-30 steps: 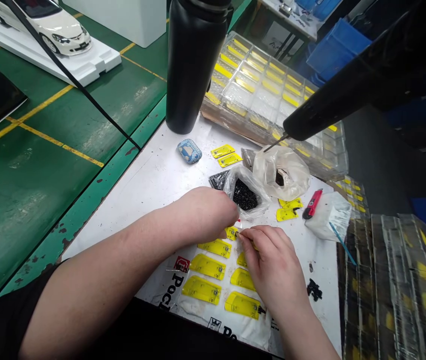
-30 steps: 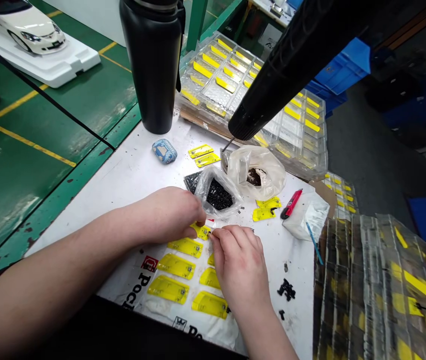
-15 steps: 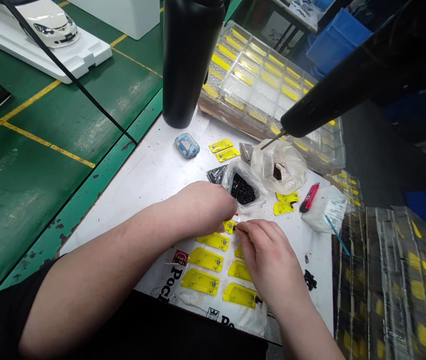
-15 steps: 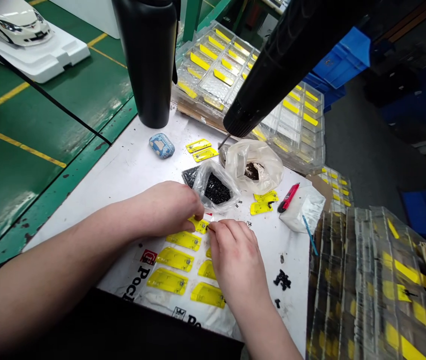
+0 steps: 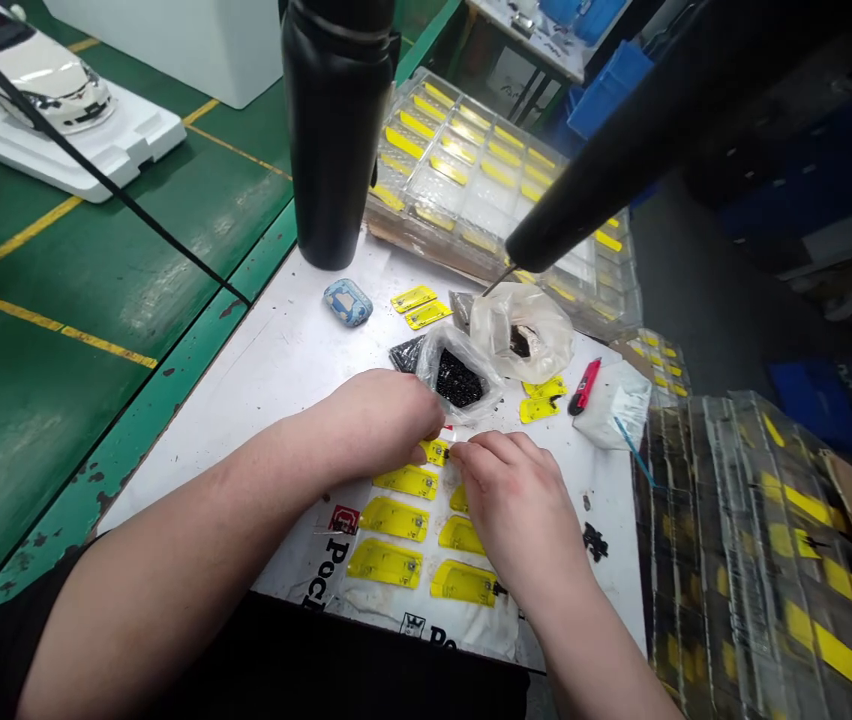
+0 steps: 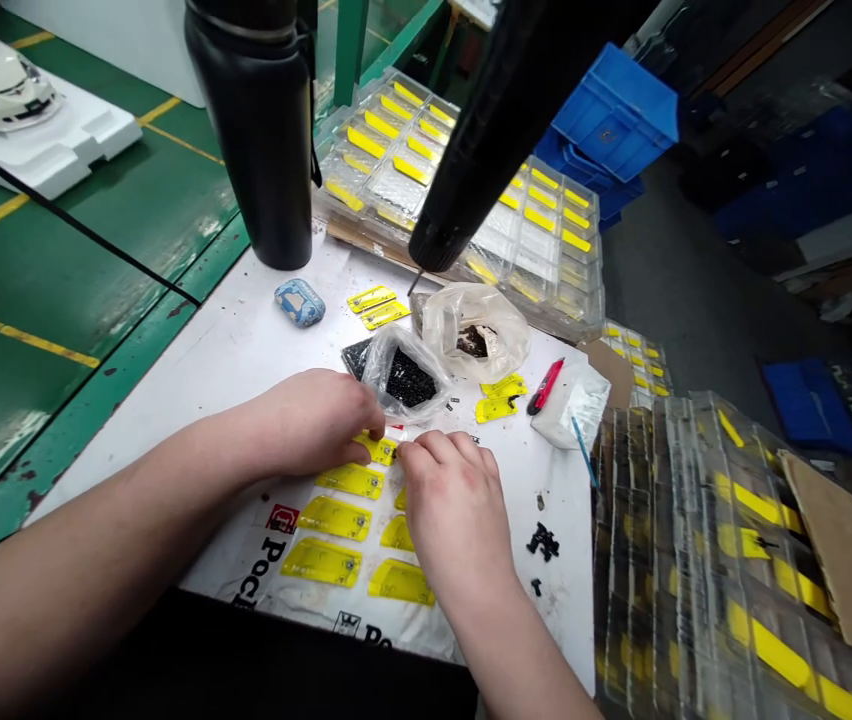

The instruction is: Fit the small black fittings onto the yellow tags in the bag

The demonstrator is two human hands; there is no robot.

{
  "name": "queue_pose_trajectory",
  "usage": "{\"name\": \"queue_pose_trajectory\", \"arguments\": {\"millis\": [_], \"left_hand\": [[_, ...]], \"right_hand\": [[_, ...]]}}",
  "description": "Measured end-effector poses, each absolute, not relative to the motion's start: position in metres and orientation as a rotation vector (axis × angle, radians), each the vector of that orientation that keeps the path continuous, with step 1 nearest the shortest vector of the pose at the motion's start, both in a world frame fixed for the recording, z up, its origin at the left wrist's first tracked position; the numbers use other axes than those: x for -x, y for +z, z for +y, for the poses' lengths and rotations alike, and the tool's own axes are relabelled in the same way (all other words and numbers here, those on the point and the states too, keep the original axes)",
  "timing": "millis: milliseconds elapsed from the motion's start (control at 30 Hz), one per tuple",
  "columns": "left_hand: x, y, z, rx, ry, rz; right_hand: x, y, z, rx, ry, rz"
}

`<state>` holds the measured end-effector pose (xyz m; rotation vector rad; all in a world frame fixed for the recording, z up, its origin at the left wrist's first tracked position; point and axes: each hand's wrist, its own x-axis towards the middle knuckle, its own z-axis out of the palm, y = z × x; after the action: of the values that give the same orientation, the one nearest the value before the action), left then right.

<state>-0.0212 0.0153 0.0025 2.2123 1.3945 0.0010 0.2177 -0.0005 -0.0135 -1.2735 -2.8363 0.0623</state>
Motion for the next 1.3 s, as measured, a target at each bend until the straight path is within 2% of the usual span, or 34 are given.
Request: {"name": "queue_pose_trajectory", "arguments": {"millis": [167,367,600,767,1000,1133,1300], "left_hand": [[0.021,0.004,0.015,-2.237,-0.009,1.374],[0.019,0.006,0.012,-2.240,-0.014,1.366],[0.021,0.000,0.010,-2.224,0.043,1.363],[0.024,0.001,0.010,-2.205,0.189,1.443],[0.025,0.004,0.011,-2.246,0.298,1.476],[0.026,0.011,0.011,-2.227,0.283,1.477],[0.030,0.017,0.011,-2.188,0.246,1.468]], "right_hand": [[-0.247,-0.011,-0.014,1.336,0.176,-2.555],[-0.345,-0.009,-0.050,1.678,0.196,-2.173],[-0.423,-0.017,-0.089,1.957,0.354,-2.105],[-0.417,-0.023,-0.100,1.978,0.442,-2.019],[-0.408,-0.032,-0.100,1.879,0.280,-2.130],[-0.394,-0.022,-0.101,1.805,0.246,-2.128],[-0.349,0.002,-0.089,1.610,0.362,-2.146]]}}
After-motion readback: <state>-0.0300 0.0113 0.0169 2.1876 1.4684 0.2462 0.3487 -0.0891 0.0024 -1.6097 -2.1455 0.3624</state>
